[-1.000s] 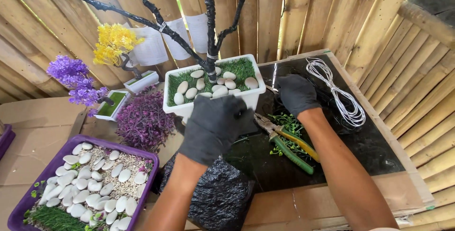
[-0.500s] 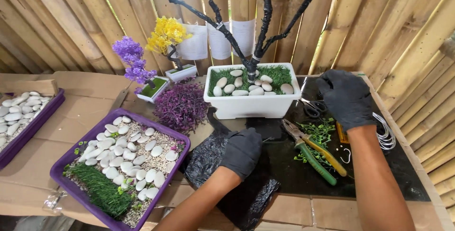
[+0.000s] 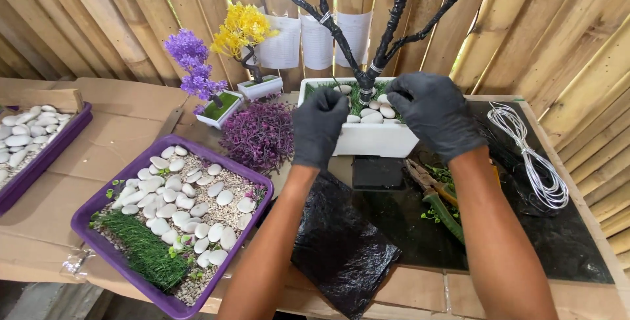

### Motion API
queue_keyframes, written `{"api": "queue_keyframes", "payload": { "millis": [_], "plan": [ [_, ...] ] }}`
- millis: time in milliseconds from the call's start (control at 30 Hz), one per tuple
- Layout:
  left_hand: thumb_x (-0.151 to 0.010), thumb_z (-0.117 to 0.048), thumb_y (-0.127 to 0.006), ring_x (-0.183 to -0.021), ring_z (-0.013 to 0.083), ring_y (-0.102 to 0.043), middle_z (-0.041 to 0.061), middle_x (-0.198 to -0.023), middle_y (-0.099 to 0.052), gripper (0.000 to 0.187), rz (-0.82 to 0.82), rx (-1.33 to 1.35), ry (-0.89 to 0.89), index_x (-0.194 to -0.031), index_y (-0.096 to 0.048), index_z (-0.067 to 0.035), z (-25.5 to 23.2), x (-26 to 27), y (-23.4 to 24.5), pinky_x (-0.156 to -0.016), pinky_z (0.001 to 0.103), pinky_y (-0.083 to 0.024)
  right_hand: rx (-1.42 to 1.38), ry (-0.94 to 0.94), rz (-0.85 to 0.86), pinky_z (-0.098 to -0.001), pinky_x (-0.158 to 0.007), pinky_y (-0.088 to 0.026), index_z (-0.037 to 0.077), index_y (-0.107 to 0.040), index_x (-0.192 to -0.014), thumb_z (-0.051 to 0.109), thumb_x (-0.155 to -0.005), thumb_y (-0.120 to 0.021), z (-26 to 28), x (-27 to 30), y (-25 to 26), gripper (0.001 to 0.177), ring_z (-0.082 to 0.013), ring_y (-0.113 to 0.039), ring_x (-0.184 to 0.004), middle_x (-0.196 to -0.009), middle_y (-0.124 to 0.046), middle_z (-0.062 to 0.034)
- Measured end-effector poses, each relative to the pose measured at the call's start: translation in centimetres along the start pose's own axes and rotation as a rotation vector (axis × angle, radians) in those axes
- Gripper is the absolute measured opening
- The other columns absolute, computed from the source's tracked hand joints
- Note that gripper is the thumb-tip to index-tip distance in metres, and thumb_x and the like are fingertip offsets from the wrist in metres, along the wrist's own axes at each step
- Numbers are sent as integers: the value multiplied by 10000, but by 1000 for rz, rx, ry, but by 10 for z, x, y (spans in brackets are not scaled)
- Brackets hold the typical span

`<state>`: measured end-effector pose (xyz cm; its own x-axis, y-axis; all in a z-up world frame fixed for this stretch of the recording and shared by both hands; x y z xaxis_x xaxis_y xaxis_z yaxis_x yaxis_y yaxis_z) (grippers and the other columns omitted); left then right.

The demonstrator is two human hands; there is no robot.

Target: The person assembles a miniature bonsai tree by wrapping the branches with black tape, securing them with wire, and trimming excess wire. They then place white stones and green moss into the pot to complete the arrangement.

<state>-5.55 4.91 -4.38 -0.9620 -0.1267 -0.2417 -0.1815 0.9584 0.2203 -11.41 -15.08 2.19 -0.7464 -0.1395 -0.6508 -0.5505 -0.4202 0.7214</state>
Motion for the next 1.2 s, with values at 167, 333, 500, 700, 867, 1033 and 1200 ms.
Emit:
{"api": "queue_keyframes", "payload": {
  "millis": [167, 333, 500, 700, 867, 1033, 1200],
  "plan": [
    [-808, -288, -780, -759, 182, -748, 32, -671, -732, 93, -9, 81, -197, -821, -746, -202, -22, -32, -10, -732, 320, -566, -222, -83, -63, -407, -743, -585, 139, -771, -1019, 124, -948, -765, -6, -20, -29, 72, -335, -732, -865, -847, -748, -93],
    [-833, -357, -772, -809, 217, -751, 15, -714, -751, 126, 54, 109, -207, -850, -760, -233, 2, -60, -40, -784, 341, -573, -423, -249, -137, -343, -747, -584, 169, -781, -1033, 149, -972, -752, -13, -19, -50, 70, -237, -742, -820, -779, -740, -51],
    [-787, -301, -821, -817, 231, -769, 18, -718, -768, 75, 62, 111, -233, -830, -797, -245, -3, -53, -35, -779, 346, -588, -392, -258, -201, -295, -728, -575, 212, -785, -1030, 162, -995, -769, -10, -20, -47, 63, -180, -726, -737, -680, -698, -11],
    [-789, -266, -859, -820, 262, -772, 56, -737, -779, 90, 37, 133, -297, -855, -821, -218, 1, -53, -36, -780, 333, -592, -388, -224, -200, -331, -720, -567, 143, -775, -996, 91, -984, -743, 0, -20, -40, 62, -237, -722, -715, -691, -711, -66],
    [-797, -233, -860, -816, 257, -770, 74, -734, -775, 84, 46, 153, -319, -862, -822, -195, 2, -53, -37, -759, 336, -598, -380, -227, -205, -330, -718, -562, 135, -774, -996, 94, -988, -751, 0, -19, -41, 48, -243, -719, -699, -677, -706, -65],
    [-826, -215, -842, -803, 300, -765, 107, -731, -769, 71, 73, 171, -317, -874, -817, -169, 1, -52, -38, -728, 352, -596, -372, -210, -218, -353, -737, -568, 124, -764, -990, 101, -988, -766, 1, -19, -42, 23, -275, -731, -735, -694, -712, -85],
    [-804, -253, -828, -792, 207, -760, 19, -718, -761, 61, 65, 143, -253, -843, -797, -218, 18, -67, -46, -748, 361, -599, -358, -206, -213, -364, -732, -552, 99, -750, -954, 106, -1021, -754, 0, -17, -44, 67, -286, -716, -727, -706, -710, -100]
  ]
}}
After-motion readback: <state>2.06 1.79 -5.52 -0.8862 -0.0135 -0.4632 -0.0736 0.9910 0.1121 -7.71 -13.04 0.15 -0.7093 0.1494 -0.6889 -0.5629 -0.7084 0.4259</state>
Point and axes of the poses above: each hand's wrist, its own x-axis away from the middle knuckle, its own y-axis out of the back of the hand, z = x × y, the point moved 4 cm from there along -x, towards the middle knuckle
